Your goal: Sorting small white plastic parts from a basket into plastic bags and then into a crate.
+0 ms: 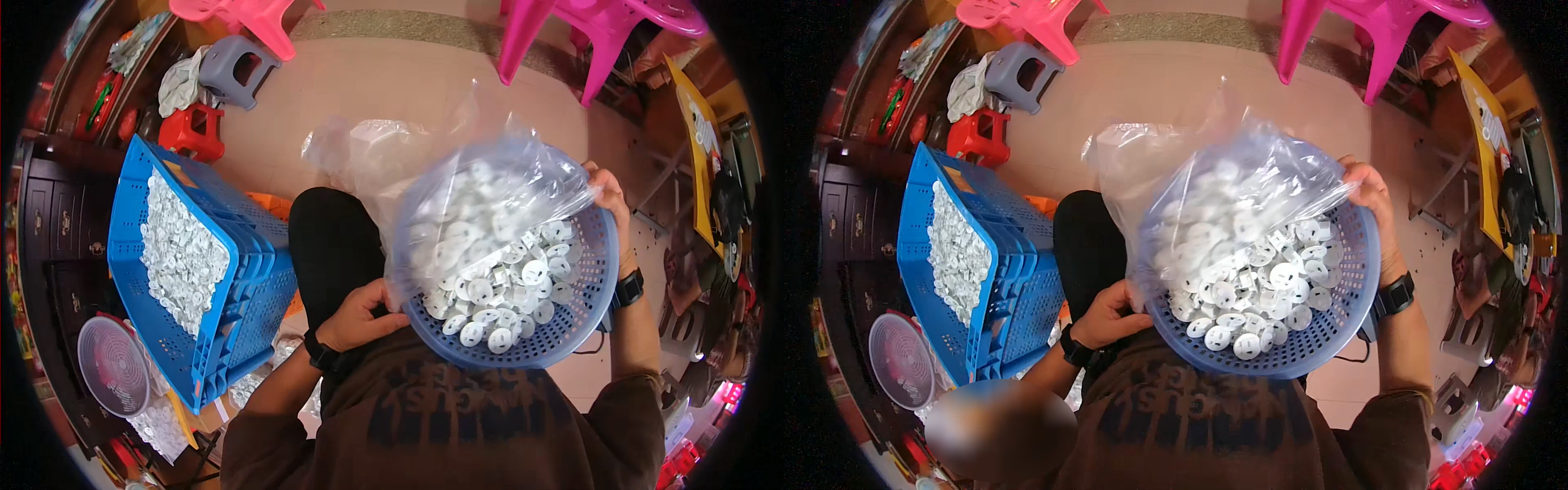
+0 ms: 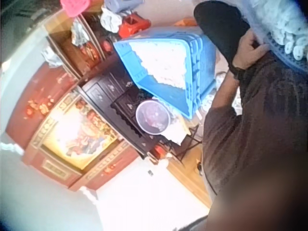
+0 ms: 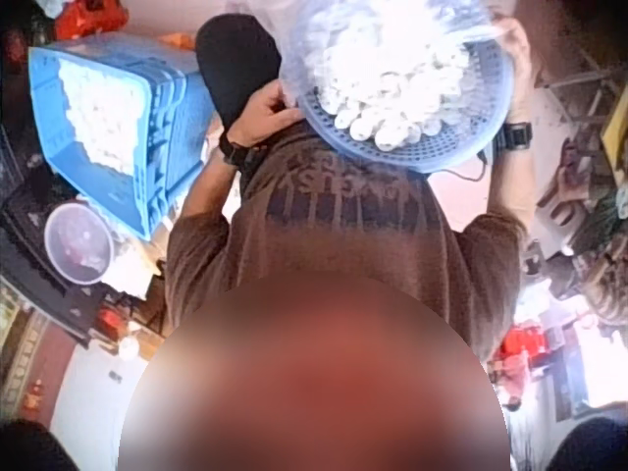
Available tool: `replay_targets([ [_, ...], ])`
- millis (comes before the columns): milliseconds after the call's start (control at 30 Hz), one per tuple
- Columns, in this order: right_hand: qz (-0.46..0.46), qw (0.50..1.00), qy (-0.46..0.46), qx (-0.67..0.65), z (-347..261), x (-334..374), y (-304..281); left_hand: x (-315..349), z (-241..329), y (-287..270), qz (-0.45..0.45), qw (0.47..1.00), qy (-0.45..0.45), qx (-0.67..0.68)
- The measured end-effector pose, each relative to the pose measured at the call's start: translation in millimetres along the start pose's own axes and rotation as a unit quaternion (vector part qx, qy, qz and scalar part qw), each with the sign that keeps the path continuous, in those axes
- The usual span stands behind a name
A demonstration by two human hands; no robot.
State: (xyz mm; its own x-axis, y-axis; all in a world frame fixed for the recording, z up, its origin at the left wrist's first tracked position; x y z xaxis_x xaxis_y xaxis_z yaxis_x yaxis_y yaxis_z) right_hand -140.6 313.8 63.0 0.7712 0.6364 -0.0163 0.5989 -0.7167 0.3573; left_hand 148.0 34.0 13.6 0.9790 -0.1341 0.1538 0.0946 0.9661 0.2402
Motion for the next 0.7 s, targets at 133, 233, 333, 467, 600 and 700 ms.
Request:
replay_targets([
  [133,0.063,0.993,0.099,-0.015,-16.4,-2.0,1.8,-0.4,21.5,20.4,0.046,0.993,-0.031,0.101],
  [233,0.055,0.988,0.138,-0.042,-38.3,-5.7,10.8,-11.2,65.5,28.6,0.096,0.971,0.057,0.212],
  [333,0.097,0.979,0.177,-0.022,-73.8,3.8,34.7,2.2,89.9,18.9,0.066,0.982,0.076,0.157],
  [467,0.109,0.969,0.222,0.008,-68.3,30.9,39.9,29.8,100.7,25.6,0.045,0.995,0.044,0.082],
  [600,0.145,0.943,0.301,-0.005,-63.7,55.9,61.2,51.1,92.8,33.6,0.043,0.997,0.046,0.044],
  [700,0.160,0.932,0.322,-0.029,-65.8,55.7,64.7,52.9,96.8,40.3,0.097,0.993,0.041,0.052],
])
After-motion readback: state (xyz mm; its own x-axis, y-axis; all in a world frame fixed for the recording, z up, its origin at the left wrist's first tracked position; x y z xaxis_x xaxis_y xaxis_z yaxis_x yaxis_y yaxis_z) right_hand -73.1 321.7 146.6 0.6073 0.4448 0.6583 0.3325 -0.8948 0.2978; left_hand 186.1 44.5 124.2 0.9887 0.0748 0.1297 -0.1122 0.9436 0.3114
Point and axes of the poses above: each hand's wrist, its own x-axis away from the middle knuckle, its own y-axis out of the palm, z = x × y, the point moved 1 cm from there along -x, towards the middle knuckle, and after that the axes turned 8 degrees about x, right-handed, at the moved point
